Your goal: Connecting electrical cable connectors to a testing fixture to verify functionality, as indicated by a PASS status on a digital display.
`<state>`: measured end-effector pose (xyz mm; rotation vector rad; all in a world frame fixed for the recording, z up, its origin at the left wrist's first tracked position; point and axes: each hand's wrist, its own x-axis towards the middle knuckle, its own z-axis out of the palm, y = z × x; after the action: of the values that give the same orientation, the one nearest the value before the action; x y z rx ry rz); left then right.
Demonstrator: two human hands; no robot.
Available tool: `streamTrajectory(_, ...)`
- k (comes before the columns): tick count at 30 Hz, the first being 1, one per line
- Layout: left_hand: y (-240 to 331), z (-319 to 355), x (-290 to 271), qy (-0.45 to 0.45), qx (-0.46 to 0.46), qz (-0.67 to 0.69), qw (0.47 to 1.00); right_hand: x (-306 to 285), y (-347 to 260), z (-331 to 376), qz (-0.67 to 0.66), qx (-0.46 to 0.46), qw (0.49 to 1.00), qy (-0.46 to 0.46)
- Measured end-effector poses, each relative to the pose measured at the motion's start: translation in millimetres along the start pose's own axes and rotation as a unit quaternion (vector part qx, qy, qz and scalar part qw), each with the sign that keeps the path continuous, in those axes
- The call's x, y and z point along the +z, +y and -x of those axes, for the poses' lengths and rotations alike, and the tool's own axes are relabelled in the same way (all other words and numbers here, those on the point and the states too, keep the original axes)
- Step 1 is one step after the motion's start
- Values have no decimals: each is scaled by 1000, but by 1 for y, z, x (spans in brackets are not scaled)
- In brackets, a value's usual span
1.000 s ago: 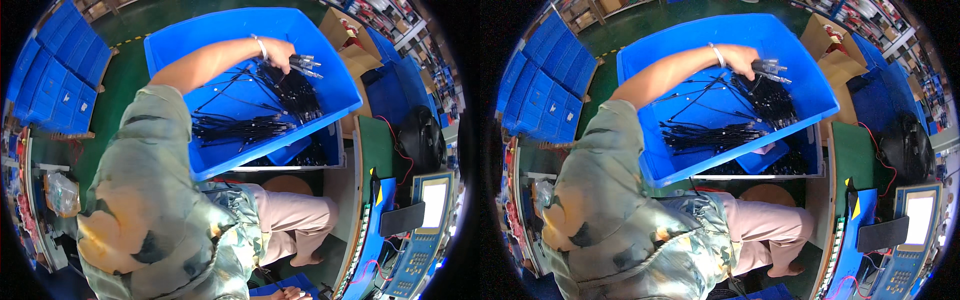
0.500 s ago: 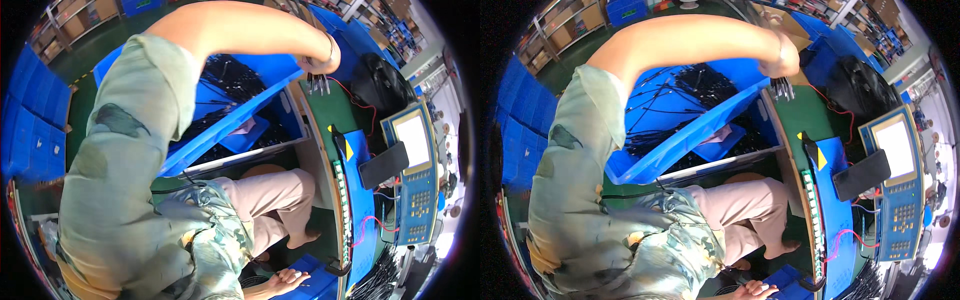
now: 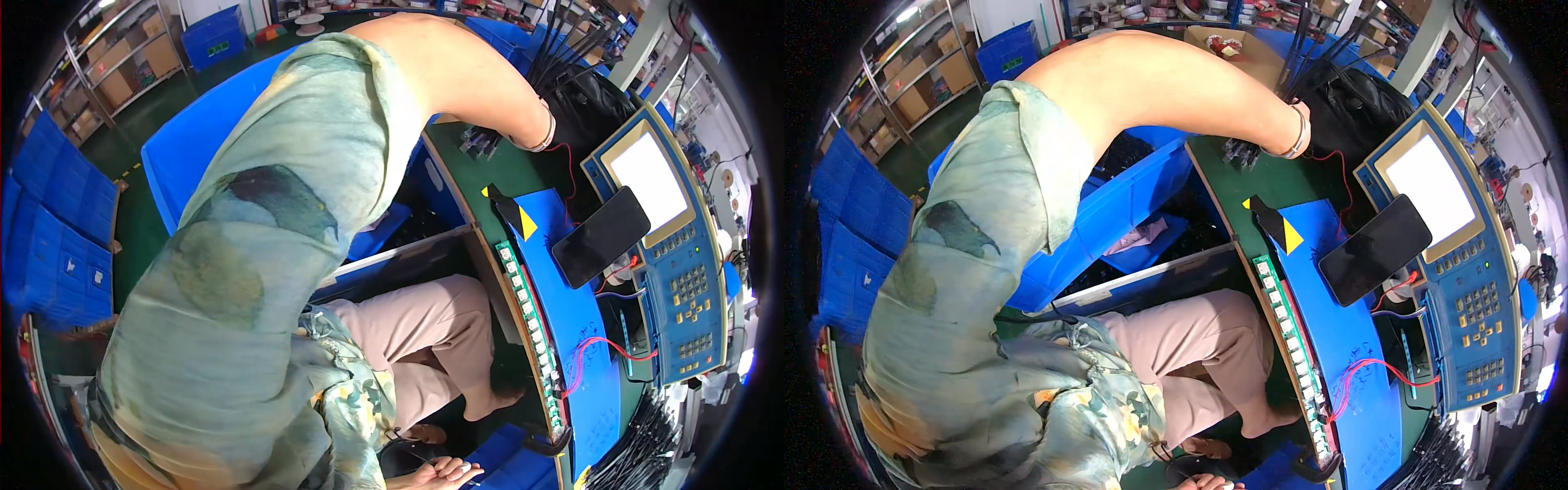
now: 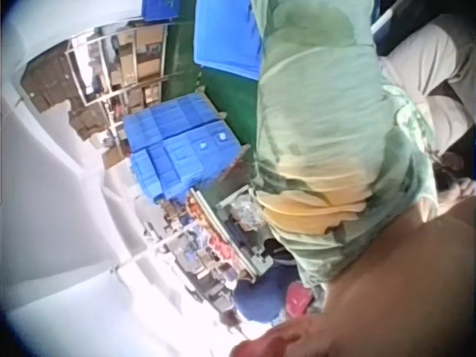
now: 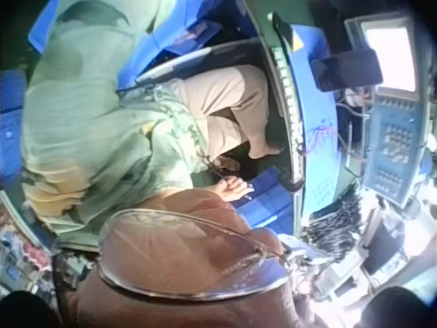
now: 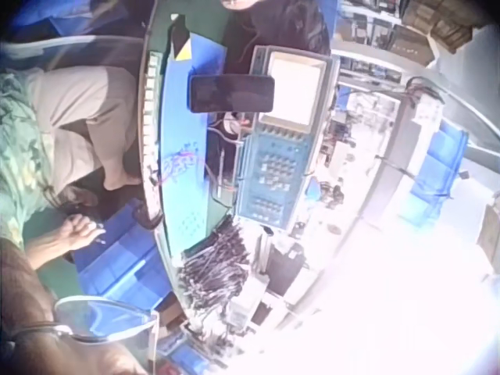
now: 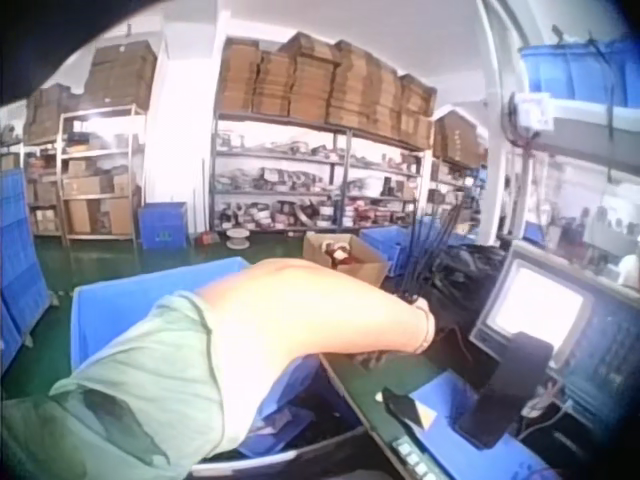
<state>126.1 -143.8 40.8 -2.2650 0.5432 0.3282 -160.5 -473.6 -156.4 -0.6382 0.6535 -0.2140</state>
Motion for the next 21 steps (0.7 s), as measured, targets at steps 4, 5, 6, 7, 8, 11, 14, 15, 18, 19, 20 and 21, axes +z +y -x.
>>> streamTrajectory(4, 71, -32, -42, 51, 29, 26, 998, 4, -1, -8, -29, 6, 999, -21)
streamTrajectory(5, 58, -34, -38, 65, 37, 32, 997, 18, -4, -1, -52, 8, 998, -19)
streamTrajectory(6, 26, -33, -27, 80, 43, 40, 995, 27, -6, 3, -72, 9, 997, -18)
streamTrajectory(7, -8, -28, -15, 94, 46, 48, 993, 25, -7, 1, -73, 13, 997, -20)
streamTrajectory(8, -26, -26, -9, 107, 49, 56, 991, 22, -9, -2, -75, 13, 997, -28)
streamTrajectory(11, -34, -28, -11, 154, 64, 79, 983, 21, -10, -5, -84, 17, 995, -41)
streamTrajectory(14, -35, -27, -16, 203, 77, 102, 971, 18, -11, -6, -88, 20, 995, -51)
streamTrajectory(15, -37, -24, -17, 220, 80, 111, 966, 15, -11, -6, -86, 18, 995, -54)
streamTrajectory(18, -31, -17, -19, 271, 94, 136, 948, 8, -10, -9, -121, 33, 987, -98)
streamTrajectory(19, -30, -14, -18, 288, 99, 145, 941, 7, -10, -8, -121, 32, 987, -98)
streamTrajectory(20, -31, -11, -17, 304, 105, 155, 934, 6, -10, -7, -125, 33, 987, -100)
streamTrajectory(21, -33, -9, -15, 321, 110, 164, 926, 5, -10, -5, -130, 34, 986, -102)
